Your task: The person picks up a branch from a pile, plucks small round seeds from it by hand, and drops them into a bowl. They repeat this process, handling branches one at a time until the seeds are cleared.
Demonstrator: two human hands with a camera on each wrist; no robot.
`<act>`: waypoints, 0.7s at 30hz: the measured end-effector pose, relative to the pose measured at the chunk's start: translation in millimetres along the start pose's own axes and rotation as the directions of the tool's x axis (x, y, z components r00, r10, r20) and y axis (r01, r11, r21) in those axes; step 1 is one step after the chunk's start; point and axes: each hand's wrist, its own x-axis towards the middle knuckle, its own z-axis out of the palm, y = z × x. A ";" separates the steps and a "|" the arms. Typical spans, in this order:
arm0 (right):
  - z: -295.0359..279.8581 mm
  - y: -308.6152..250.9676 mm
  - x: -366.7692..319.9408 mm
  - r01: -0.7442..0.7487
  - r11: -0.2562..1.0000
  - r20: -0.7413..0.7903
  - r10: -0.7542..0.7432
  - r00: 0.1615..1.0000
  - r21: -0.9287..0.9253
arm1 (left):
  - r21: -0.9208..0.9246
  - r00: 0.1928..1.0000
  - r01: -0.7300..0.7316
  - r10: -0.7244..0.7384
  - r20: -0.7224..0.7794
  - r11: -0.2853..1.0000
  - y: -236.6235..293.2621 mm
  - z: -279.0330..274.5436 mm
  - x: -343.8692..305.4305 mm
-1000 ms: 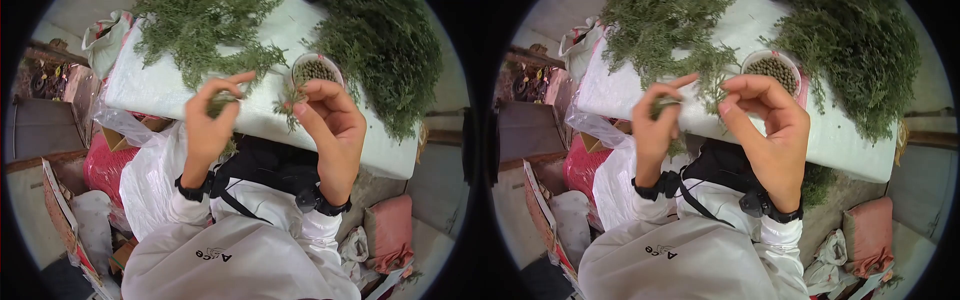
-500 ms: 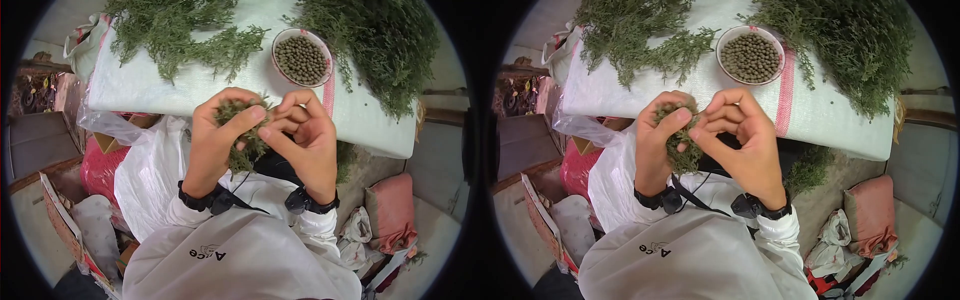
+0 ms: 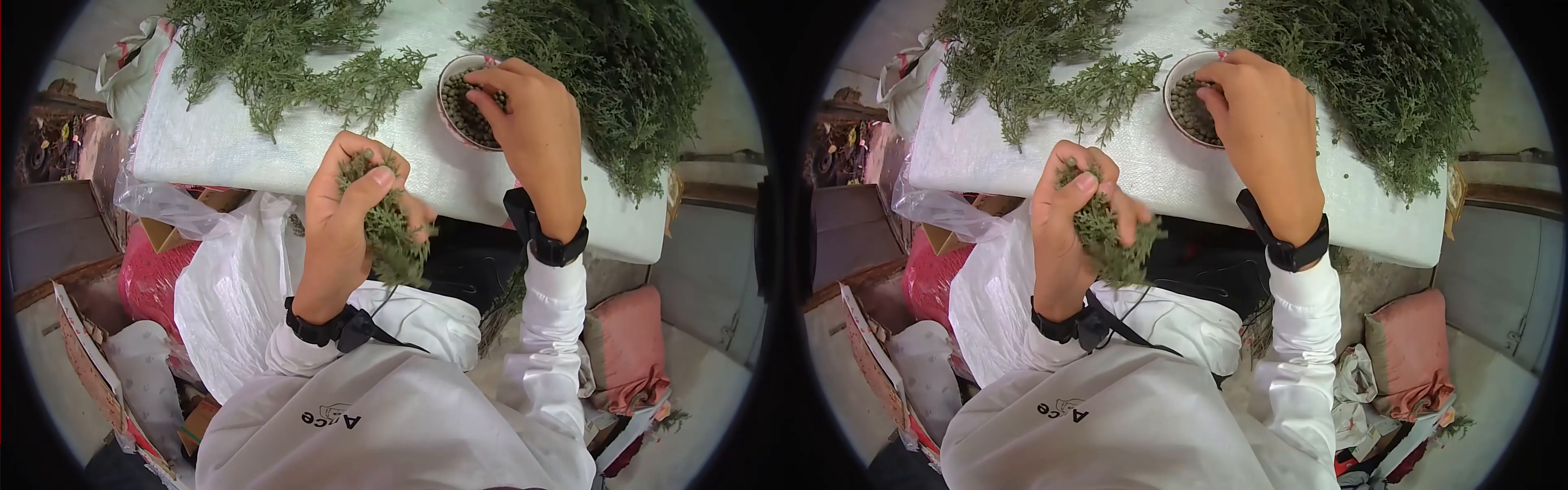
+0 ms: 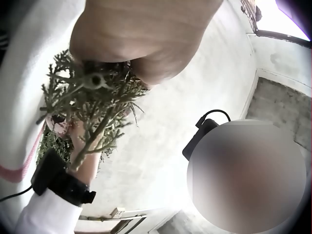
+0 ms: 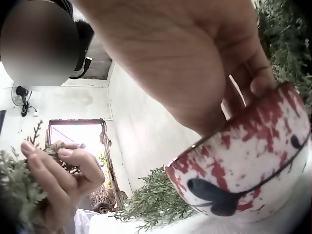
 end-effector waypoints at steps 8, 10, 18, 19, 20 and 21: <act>11.6 2.4 3.2 0.116 0.990 0.041 -0.113 0.993 -0.075 | 0.146 0.987 0.156 -0.160 0.018 0.977 0.9 -7.6 0.8; 8.9 1.6 1.5 0.069 0.997 0.006 -0.069 0.998 0.015 | 0.144 0.988 0.156 -0.156 -0.015 0.977 1.4 0.8 0.9; -20.6 -15.8 -34.4 -0.219 0.747 0.076 0.221 0.972 0.627 | 0.149 0.978 0.208 -0.209 -0.012 0.967 -6.8 3.5 0.3; -21.4 -16.8 -41.0 -0.225 0.644 0.063 0.265 0.962 0.731 | 0.138 0.975 0.223 -0.224 -0.006 0.965 -7.9 4.2 0.1; -22.3 -17.0 -46.0 -0.227 0.642 0.060 0.271 0.961 0.733 | 0.143 0.974 0.225 -0.227 -0.003 0.964 -8.4 5.2 0.5; -22.6 -17.0 -50.2 -0.220 0.591 0.039 0.303 0.952 0.776 | 0.146 0.973 0.227 -0.229 0.002 0.963 -8.3 6.1 0.8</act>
